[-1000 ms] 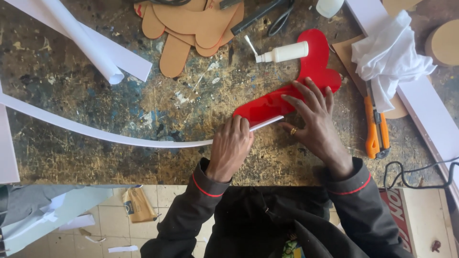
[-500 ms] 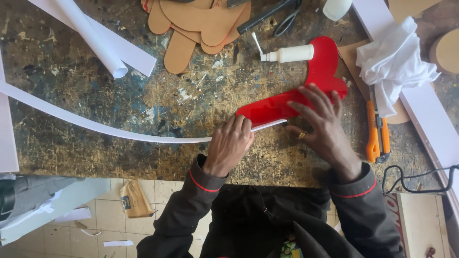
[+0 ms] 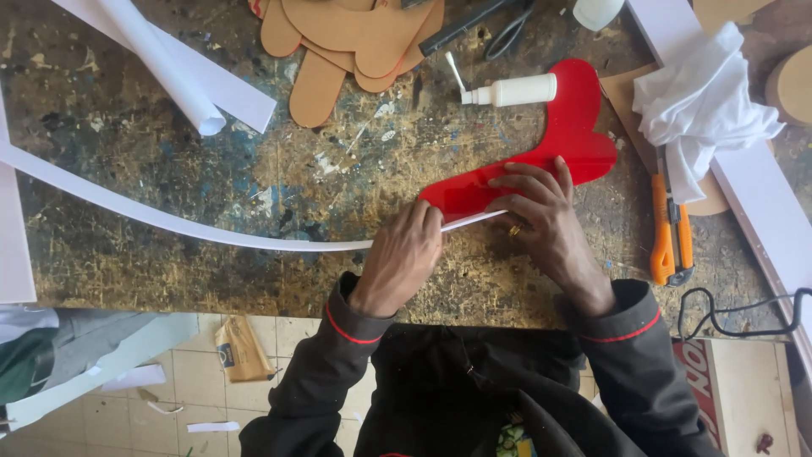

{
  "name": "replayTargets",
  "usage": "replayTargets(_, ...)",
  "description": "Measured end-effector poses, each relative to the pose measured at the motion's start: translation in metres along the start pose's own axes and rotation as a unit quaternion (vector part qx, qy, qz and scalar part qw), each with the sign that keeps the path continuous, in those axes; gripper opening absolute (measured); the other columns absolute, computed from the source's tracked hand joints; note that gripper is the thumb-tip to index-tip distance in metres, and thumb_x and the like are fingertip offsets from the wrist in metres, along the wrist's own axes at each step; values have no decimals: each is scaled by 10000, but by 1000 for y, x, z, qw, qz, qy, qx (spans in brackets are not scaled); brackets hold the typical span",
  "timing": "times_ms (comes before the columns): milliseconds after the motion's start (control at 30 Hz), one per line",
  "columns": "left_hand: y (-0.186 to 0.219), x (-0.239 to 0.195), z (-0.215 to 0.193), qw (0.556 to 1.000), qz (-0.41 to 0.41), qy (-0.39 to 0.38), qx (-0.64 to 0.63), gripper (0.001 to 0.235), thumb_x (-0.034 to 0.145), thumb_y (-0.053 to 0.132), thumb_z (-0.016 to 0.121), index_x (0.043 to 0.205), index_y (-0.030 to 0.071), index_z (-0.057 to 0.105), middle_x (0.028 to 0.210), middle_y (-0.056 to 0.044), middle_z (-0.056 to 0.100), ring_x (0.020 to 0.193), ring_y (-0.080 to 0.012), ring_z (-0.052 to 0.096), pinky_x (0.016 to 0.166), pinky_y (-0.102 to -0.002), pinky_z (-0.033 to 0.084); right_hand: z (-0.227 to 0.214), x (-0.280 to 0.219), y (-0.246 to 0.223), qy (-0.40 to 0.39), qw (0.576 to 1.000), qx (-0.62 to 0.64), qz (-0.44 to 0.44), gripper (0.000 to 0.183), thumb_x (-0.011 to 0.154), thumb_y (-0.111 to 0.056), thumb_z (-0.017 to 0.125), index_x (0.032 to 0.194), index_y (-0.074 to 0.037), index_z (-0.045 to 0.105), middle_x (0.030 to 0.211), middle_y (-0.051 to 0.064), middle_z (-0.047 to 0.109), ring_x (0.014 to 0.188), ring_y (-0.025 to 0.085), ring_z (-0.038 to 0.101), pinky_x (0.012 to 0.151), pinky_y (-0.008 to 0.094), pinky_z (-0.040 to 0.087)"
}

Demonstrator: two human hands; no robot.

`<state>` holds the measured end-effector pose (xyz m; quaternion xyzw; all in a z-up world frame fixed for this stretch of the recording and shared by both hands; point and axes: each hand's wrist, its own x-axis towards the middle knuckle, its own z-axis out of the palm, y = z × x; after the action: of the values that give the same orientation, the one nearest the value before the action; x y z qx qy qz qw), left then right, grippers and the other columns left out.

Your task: Applying glue to the edge of a red acrylic letter and attaching a white plastic strip to create a 3D channel letter.

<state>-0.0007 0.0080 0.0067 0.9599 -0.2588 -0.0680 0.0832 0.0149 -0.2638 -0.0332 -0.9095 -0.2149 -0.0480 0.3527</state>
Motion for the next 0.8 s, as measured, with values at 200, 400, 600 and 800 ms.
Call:
replayTargets(200, -27, -14, -12, 1000, -5, -22, -1, 156, 1085, 89, 728, 1223, 48, 790, 1152, -152, 780, 1077, -284, 783, 919, -390, 649, -1, 2, -6, 3, 1000, 6, 3, 223, 1016, -418, 827, 1153, -242, 832, 1443, 27, 747, 1543, 297, 602, 1380, 673, 152)
replayTargets(400, -43, -27, -12, 999, 22, -31, -20, 151, 1124, 97, 691, 1237, 81, 791, 1170, -116, 755, 1074, -246, 773, 902, -379, 660, -4, 3, -9, 3, 1000, 30, -3, 207, 999, -341, 838, 1158, -208, 827, 1450, 59, 752, 1551, 332, 595, 1374, 710, 126)
replayTargets(600, -54, -32, -1, 998, 61, -32, -5, 170, 1111, 109, 703, 1252, 124, 797, 1209, -84, 766, 1102, -211, 780, 935, -368, 659, -5, 4, -7, -9, 999, 32, -5, 226, 989, -307, 838, 1178, -183, 827, 1481, 56, 743, 1571, 328, 578, 1374, 722, 112)
replayTargets(800, -56, -31, 8, 997, 74, 6, 14, 121, 1110, 135, 736, 1225, 106, 760, 1176, -60, 704, 1073, -214, 776, 876, -381, 676, -4, 4, -4, 7, 999, 31, -16, 189, 1030, -368, 807, 1144, -220, 838, 1446, 40, 756, 1533, 312, 613, 1387, 660, 134)
